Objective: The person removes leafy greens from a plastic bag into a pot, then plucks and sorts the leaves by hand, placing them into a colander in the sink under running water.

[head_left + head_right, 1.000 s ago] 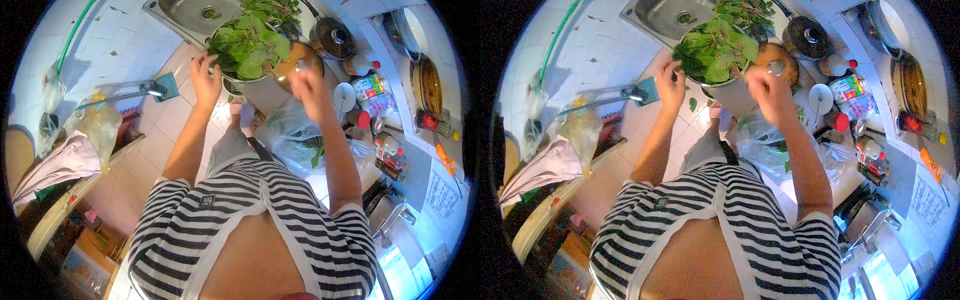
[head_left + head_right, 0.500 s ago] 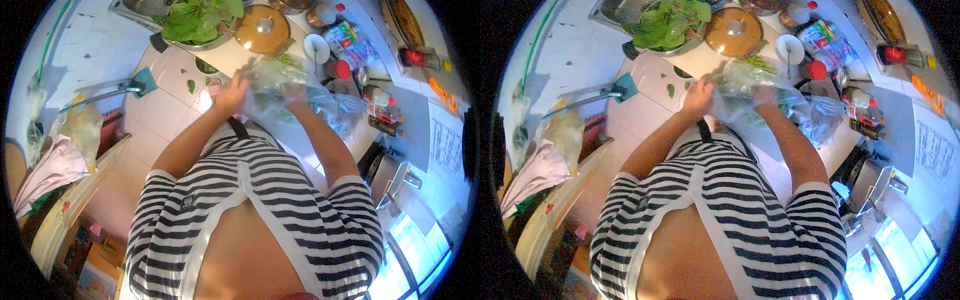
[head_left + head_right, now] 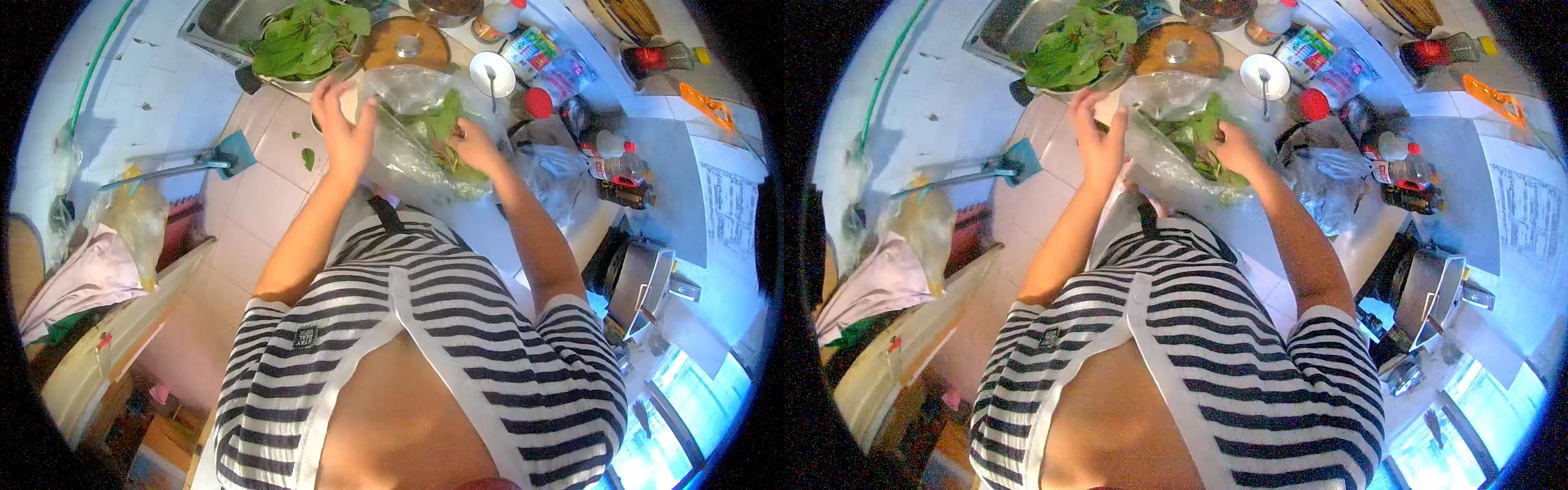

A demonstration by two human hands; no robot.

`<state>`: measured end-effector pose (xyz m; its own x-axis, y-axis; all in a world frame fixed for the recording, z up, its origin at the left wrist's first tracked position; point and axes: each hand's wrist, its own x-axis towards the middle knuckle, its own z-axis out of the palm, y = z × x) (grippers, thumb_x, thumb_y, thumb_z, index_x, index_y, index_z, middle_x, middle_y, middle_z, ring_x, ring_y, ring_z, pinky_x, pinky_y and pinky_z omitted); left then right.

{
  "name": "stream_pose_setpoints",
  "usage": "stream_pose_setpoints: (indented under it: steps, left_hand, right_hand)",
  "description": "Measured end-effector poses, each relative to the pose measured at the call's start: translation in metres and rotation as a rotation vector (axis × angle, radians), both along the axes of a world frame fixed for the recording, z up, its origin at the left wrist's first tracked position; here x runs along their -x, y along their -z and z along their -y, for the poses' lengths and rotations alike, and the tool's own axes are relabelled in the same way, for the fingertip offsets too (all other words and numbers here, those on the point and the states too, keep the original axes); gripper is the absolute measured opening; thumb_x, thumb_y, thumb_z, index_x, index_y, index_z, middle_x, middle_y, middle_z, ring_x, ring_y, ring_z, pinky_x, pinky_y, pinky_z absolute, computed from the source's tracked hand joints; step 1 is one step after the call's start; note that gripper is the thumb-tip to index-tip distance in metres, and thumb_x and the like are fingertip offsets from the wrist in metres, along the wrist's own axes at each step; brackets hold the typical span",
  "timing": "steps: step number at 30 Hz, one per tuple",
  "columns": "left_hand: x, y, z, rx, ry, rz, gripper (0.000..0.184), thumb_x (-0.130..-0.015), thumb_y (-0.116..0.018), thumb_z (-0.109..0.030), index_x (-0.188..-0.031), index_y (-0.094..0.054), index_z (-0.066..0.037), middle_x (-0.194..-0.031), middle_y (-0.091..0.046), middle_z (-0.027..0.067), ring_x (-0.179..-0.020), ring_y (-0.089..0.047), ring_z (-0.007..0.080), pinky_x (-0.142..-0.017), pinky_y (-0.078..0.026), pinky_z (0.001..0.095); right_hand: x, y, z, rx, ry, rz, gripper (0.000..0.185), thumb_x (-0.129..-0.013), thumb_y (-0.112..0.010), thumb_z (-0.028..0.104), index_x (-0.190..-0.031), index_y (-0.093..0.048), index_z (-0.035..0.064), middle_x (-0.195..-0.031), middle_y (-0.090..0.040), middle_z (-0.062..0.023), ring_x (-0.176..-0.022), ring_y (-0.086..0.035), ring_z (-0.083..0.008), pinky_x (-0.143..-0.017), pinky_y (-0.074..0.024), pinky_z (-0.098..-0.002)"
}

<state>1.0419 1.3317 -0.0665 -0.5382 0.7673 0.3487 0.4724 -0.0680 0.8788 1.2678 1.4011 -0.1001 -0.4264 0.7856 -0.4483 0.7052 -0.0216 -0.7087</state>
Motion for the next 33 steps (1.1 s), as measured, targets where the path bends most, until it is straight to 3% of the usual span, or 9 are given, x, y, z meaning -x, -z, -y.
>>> stream_pose_setpoints:
  steps: [6,9,15,17,19,24,26,27,33]
  left_hand:
    - [-0.031,0.024,0.035,0.057,0.743,-0.542,0.015,-0.081,-0.056,-0.018,-0.090,-0.056,-0.006,-0.092,-0.058,0.0104,-0.088,-0.053,0.0288,-0.088,-0.035,0.0364]
    - [-0.026,0.048,0.034,0.760,0.970,-0.438,0.024,-0.085,-0.053,-0.026,-0.094,-0.056,-0.004,-0.086,-0.060,0.0071,-0.087,-0.055,0.0250,-0.082,-0.040,0.0355]
    - [-0.043,0.004,0.014,0.684,0.512,0.799,0.072,-0.081,-0.061,-0.038,-0.133,-0.029,-0.001,-0.120,-0.049,0.0162,-0.095,-0.053,0.0189,-0.081,-0.043,0.0302]
    - [-0.038,0.014,0.000,0.497,0.461,0.317,0.076,-0.079,-0.065,-0.031,-0.135,-0.024,0.000,-0.121,-0.049,0.0157,-0.099,-0.052,0.0179,-0.084,-0.043,0.0298]
    - [-0.019,0.002,-0.006,0.482,0.513,0.860,0.059,-0.078,-0.065,-0.013,-0.128,-0.037,0.001,-0.111,-0.056,0.0126,-0.096,-0.056,0.0166,-0.082,-0.045,0.0274]
    - [0.030,-0.027,0.017,0.486,0.461,1.128,0.041,-0.080,-0.057,-0.008,-0.119,-0.048,-0.001,-0.096,-0.062,0.0073,-0.078,-0.059,0.0134,-0.067,-0.048,0.0237]
    - [0.037,-0.003,0.021,0.550,0.529,1.163,0.038,-0.081,-0.056,-0.009,-0.118,-0.049,-0.001,-0.096,-0.062,0.0063,-0.075,-0.059,0.0117,-0.060,-0.045,0.0212]
    - [0.037,0.012,0.024,0.611,0.594,1.199,0.036,-0.082,-0.055,-0.010,-0.117,-0.050,-0.001,-0.096,-0.062,0.0053,-0.071,-0.058,0.0100,-0.053,-0.043,0.0187]
    - [0.026,0.050,0.022,0.598,0.396,1.482,0.024,-0.084,-0.052,-0.009,-0.107,-0.054,-0.003,-0.082,-0.061,0.0042,-0.054,-0.053,0.0067,-0.036,-0.039,0.0144]
  right_hand:
    - [-0.012,0.024,-0.005,0.124,0.087,-0.333,0.030,-0.077,-0.056,0.007,-0.106,-0.053,-0.0011,-0.098,-0.061,-0.0135,-0.088,-0.058,-0.0211,-0.078,-0.0441,-0.0321]
    - [-0.017,0.010,-0.010,0.387,0.190,-0.650,0.032,-0.080,-0.052,0.001,-0.111,-0.051,0.0015,-0.104,-0.058,-0.0060,-0.090,-0.055,-0.0155,-0.079,-0.0433,-0.0284]
    - [0.026,-0.045,0.008,0.140,0.068,-0.348,0.026,-0.083,-0.053,0.007,-0.108,-0.052,-0.0015,-0.101,-0.059,-0.0084,-0.088,-0.056,-0.0149,-0.077,-0.0453,-0.0290]
    - [0.036,-0.055,0.009,0.280,-0.071,-0.484,0.025,-0.085,-0.050,0.009,-0.108,-0.052,-0.0013,-0.103,-0.059,-0.0095,-0.090,-0.057,-0.0162,-0.079,-0.0457,-0.0293]
    - [0.037,-0.067,0.002,0.604,0.070,-0.825,0.025,-0.087,-0.048,0.010,-0.108,-0.050,-0.0014,-0.103,-0.057,-0.0096,-0.091,-0.057,-0.0168,-0.081,-0.0466,-0.0316]
    - [-0.006,0.023,-0.015,0.232,-0.084,-0.267,0.018,-0.077,-0.055,0.008,-0.093,-0.060,0.0027,-0.085,-0.063,-0.0118,-0.079,-0.063,-0.0245,-0.065,-0.0511,-0.0391]
    - [0.002,0.062,0.009,-0.225,-0.635,0.417,0.025,-0.073,-0.058,0.016,-0.093,-0.060,0.0016,-0.087,-0.063,-0.0170,-0.081,-0.063,-0.0309,-0.068,-0.0495,-0.0434]
    - [0.012,0.064,0.027,-0.042,-0.477,0.545,0.029,-0.073,-0.059,0.020,-0.095,-0.059,0.0006,-0.090,-0.062,-0.0207,-0.083,-0.061,-0.0349,-0.072,-0.0479,-0.0456]
    - [0.010,0.096,0.055,-0.291,-0.464,0.531,0.027,-0.074,-0.061,0.019,-0.094,-0.055,0.0019,-0.085,-0.062,-0.0173,-0.082,-0.061,-0.0330,-0.067,-0.0490,-0.0424]
